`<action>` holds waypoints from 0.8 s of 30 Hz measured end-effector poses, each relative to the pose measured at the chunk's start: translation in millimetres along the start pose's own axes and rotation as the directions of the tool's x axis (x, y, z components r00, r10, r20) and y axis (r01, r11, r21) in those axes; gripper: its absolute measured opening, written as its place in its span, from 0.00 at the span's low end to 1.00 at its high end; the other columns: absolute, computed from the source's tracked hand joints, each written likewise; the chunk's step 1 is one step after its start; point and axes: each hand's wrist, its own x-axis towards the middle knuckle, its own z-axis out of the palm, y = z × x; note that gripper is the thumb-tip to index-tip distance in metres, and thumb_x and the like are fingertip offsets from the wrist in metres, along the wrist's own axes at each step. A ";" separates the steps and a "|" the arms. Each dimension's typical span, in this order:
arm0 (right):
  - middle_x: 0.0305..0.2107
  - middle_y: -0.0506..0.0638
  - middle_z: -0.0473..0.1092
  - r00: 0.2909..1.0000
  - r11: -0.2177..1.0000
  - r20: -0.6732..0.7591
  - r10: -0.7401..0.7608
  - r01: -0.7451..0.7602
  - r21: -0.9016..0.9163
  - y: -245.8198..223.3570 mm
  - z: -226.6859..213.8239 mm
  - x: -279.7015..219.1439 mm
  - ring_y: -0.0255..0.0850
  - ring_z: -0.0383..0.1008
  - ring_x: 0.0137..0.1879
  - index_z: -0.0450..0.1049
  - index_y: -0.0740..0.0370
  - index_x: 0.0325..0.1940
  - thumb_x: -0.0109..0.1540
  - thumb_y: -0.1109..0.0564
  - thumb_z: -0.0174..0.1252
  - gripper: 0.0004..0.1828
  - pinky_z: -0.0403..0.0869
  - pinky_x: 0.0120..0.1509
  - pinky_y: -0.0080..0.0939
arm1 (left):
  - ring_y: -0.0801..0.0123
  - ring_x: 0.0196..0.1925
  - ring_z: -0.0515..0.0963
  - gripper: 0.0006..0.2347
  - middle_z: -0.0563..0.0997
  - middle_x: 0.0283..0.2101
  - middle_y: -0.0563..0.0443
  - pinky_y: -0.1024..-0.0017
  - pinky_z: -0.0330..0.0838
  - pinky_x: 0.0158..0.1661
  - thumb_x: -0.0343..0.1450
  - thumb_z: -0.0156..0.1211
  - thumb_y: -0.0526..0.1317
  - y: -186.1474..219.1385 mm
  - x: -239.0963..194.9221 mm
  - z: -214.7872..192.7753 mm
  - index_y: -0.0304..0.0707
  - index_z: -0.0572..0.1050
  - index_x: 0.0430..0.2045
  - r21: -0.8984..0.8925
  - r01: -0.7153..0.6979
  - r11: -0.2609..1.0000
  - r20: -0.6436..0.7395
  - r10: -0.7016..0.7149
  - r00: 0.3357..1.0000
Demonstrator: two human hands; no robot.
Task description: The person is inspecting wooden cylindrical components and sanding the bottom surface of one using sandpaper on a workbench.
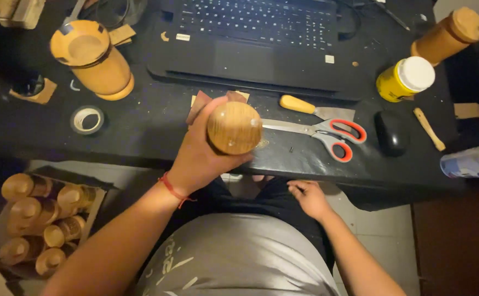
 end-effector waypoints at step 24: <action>0.44 0.57 0.77 0.378 0.242 0.164 -0.911 0.813 -0.530 -350.2 -69.7 50.4 0.56 0.77 0.46 0.79 0.63 0.47 0.45 0.68 0.53 0.26 0.70 0.41 0.58 | 0.57 0.66 0.62 0.40 0.61 0.63 0.41 0.63 0.54 0.71 0.52 0.69 0.33 -27.1 -214.8 -147.0 0.30 0.57 0.61 0.010 0.092 0.996 -0.441 -0.078 0.894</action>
